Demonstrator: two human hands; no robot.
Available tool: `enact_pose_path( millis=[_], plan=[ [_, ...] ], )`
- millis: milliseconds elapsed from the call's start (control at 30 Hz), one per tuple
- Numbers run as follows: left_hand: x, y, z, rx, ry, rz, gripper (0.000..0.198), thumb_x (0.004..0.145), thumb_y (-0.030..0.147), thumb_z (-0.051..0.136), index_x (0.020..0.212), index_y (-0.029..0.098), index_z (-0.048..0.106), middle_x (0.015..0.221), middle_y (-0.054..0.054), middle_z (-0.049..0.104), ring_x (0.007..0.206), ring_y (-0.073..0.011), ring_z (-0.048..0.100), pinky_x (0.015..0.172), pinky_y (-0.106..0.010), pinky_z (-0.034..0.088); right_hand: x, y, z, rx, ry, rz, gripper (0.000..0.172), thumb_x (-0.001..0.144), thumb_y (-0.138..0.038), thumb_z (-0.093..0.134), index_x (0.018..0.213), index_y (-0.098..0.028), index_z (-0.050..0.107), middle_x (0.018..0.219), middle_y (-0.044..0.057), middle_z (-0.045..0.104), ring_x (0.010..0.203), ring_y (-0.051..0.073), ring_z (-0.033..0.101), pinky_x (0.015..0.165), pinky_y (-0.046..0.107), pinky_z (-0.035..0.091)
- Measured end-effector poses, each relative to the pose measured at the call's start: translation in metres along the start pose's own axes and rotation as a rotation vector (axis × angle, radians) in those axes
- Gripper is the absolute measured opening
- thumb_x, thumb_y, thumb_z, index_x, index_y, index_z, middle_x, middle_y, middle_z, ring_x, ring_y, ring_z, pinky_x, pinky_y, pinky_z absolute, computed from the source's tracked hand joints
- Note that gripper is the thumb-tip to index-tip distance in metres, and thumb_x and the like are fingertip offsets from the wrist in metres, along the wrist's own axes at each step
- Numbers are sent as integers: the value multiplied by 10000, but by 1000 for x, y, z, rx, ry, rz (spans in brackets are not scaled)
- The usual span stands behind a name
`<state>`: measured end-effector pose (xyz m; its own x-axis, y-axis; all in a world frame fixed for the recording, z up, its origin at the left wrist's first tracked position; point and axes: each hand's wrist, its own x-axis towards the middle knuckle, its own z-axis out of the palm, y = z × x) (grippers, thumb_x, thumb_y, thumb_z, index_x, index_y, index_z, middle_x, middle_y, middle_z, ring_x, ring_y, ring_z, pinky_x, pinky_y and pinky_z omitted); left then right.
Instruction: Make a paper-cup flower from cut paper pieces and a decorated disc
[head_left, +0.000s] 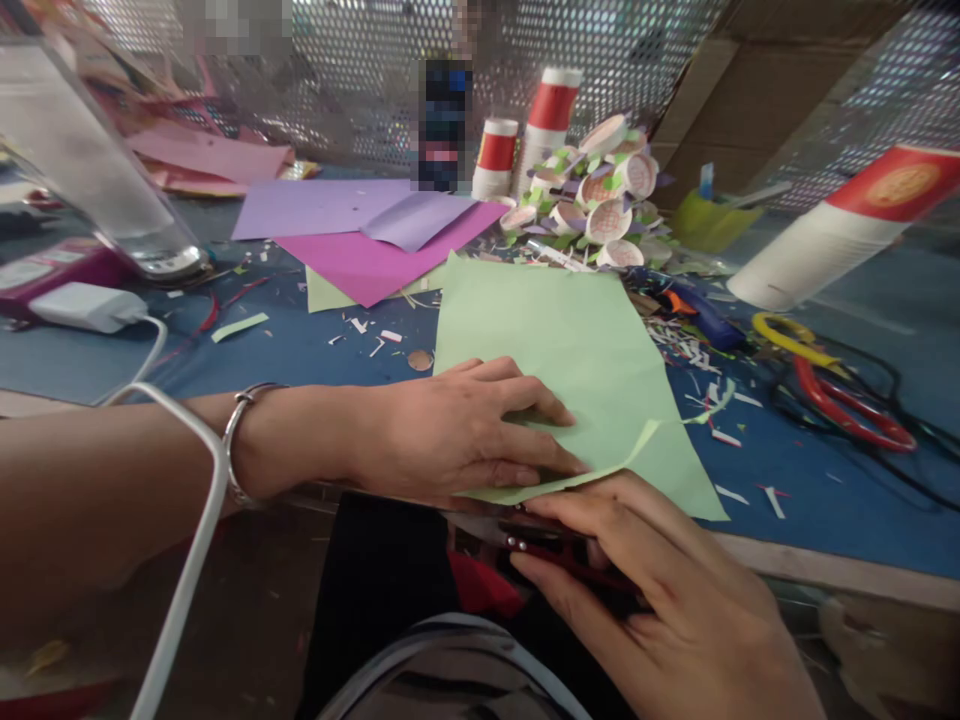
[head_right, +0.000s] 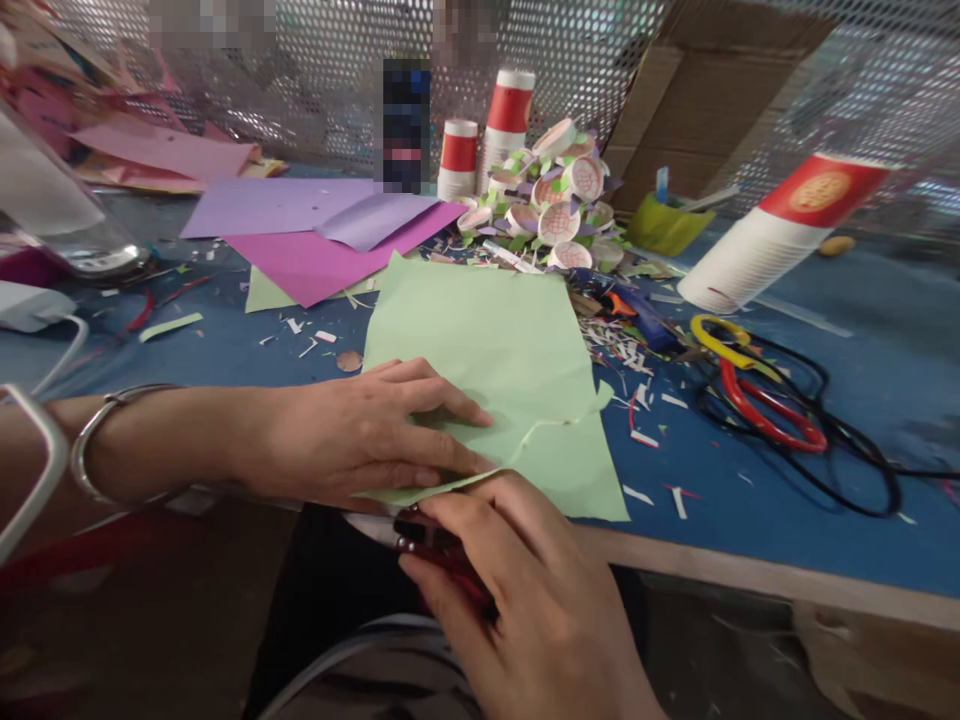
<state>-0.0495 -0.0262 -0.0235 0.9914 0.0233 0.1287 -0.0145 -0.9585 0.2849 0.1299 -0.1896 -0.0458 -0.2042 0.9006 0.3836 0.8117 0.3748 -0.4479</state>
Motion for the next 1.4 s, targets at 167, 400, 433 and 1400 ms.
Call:
enact_pose_path(
  millis=[167,400,433,1400],
  plan=[
    [0,1,-2,-30,-6,-13,426,1047,340,423,1425,245,595,1496,-118,529,1244,-280,491,1120,-432,356,0,0,4,-37,41,-33,219,931,-237,677,1141,-268,625,991,9,691,906,148,689,801,237,571],
    [1,4,-15,-242,-14,-61,366,1075,302,370,1285,187,647,1438,-135,594,1338,-221,506,1129,-374,389,2,-1,2,-12,1,-23,218,937,-197,657,1140,-276,643,1011,15,697,922,160,705,808,257,585],
    [0,4,-17,-275,-5,-80,332,1071,320,397,1212,186,666,1425,-138,604,1348,-219,509,1117,-370,404,2,-1,1,13,-7,-10,234,943,-183,645,1158,-273,639,1021,20,697,939,160,703,818,258,583],
    [4,-5,-24,-347,87,-103,143,890,301,737,826,182,690,1200,-123,698,1232,-237,595,1019,-365,464,-5,17,-15,-73,33,17,154,955,-356,637,1097,-300,658,968,-7,710,893,152,743,752,220,602]
  ],
)
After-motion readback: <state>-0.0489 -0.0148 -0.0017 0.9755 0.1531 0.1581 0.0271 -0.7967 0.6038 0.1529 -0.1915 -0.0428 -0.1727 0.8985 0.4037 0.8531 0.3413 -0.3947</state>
